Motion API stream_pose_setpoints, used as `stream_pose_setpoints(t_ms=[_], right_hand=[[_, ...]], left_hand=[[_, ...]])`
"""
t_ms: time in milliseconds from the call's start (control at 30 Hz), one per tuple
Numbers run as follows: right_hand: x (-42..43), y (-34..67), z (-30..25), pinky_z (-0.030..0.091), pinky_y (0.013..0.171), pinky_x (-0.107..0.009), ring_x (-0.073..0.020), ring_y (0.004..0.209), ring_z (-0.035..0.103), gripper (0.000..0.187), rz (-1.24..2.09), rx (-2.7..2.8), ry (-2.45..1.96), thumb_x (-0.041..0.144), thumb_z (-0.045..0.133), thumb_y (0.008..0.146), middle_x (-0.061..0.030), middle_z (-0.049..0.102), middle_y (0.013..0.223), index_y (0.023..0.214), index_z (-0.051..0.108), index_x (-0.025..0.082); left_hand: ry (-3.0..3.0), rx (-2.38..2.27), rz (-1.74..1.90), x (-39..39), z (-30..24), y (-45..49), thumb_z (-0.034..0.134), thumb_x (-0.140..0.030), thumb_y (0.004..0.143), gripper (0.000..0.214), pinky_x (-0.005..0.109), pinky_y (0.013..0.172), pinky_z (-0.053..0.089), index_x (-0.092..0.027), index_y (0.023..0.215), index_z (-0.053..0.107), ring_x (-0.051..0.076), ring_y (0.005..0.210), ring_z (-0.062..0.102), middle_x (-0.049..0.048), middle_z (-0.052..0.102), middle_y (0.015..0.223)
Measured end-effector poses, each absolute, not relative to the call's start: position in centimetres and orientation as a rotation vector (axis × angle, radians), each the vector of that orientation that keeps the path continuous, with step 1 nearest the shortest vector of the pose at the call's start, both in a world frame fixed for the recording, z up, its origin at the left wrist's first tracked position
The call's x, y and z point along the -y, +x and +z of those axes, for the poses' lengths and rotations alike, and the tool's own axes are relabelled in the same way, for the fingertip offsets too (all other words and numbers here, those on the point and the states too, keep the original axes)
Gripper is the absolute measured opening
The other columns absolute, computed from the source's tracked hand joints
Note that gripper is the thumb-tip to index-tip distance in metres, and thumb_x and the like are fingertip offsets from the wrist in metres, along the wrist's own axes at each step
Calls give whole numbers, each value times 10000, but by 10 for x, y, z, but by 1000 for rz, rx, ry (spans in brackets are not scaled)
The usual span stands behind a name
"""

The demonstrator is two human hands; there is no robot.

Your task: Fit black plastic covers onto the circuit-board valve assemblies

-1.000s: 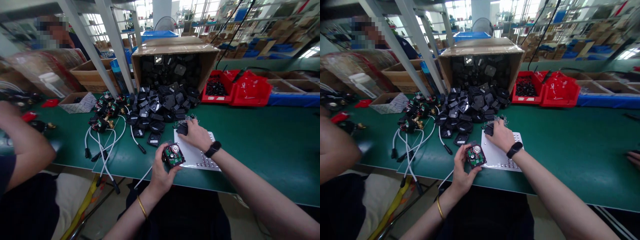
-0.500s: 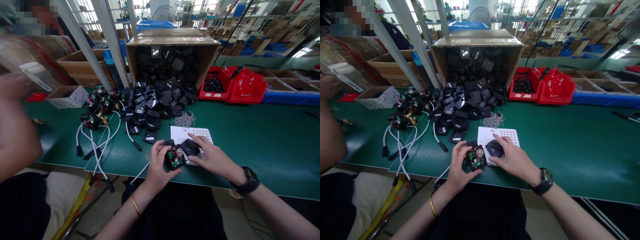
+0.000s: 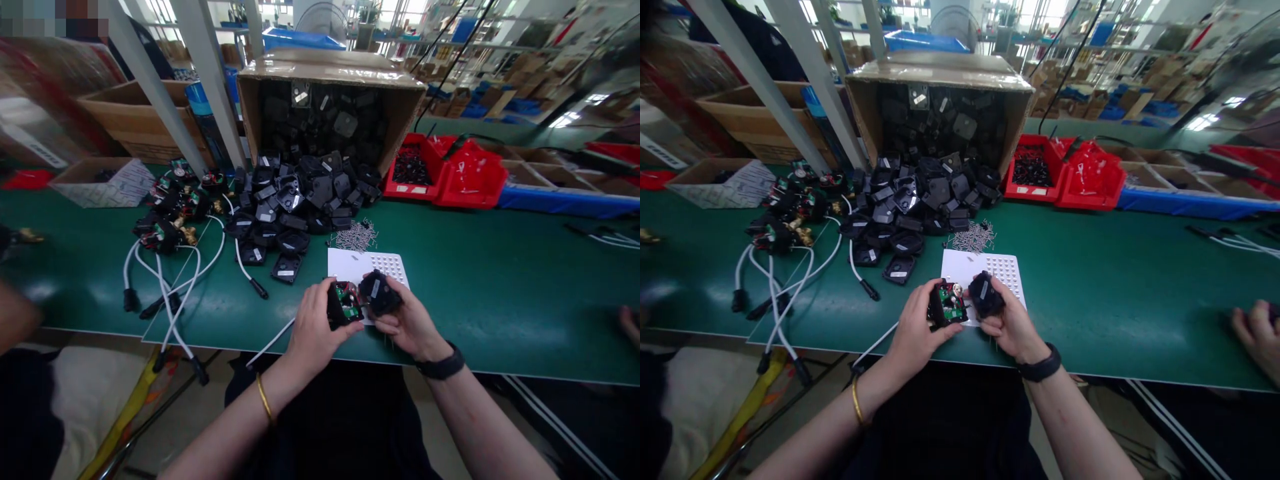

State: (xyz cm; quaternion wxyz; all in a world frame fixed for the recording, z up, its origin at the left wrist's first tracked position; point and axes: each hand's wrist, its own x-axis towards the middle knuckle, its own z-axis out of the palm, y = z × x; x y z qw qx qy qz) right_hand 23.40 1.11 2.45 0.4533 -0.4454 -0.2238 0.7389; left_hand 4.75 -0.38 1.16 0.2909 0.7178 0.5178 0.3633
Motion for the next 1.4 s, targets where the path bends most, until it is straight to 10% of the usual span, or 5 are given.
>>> stream_pose_setpoints(t_ms=[233,433,700,1000,1400], right_hand=[[-7,230,30,242,328,-146,-68,449,371,378,1613,1206,-1200,509,501,878,-14,536,875,1170,447,274],[-3,228,37,380,921,-408,-257,1042,483,334,1016,1981,-1256,367,412,926,-90,500,1149,1218,406,206],[6,196,49,367,930,-493,-327,1103,465,539,887,1981,-1461,386,520,850,-147,457,1255,1319,349,182],[27,180,31,463,712,-313,-213,821,582,490,1486,1336,-1230,411,713,734,-76,596,1031,1116,541,155],[26,171,28,472,708,-273,-204,857,568,496,1527,1175,-1202,401,752,703,-66,584,1020,1087,548,162]], left_hand=[[2168,-1497,819,9,21,64,784,-385,631,771,425,850,433,-164,1239,363,269,973,475,82,523,1062],[2110,-1519,858,8,17,69,753,-377,675,678,428,840,422,-158,1210,397,268,943,480,80,537,1020],[1793,-1338,1172,14,10,56,695,-157,651,619,391,888,398,-262,1201,430,241,995,495,44,530,1078],[1297,-891,1129,13,13,10,611,-581,728,658,326,848,420,-188,1223,425,231,964,534,77,553,1084],[1095,-1084,1314,9,15,25,489,-445,866,334,296,834,424,-164,1018,585,203,927,549,60,604,987]])
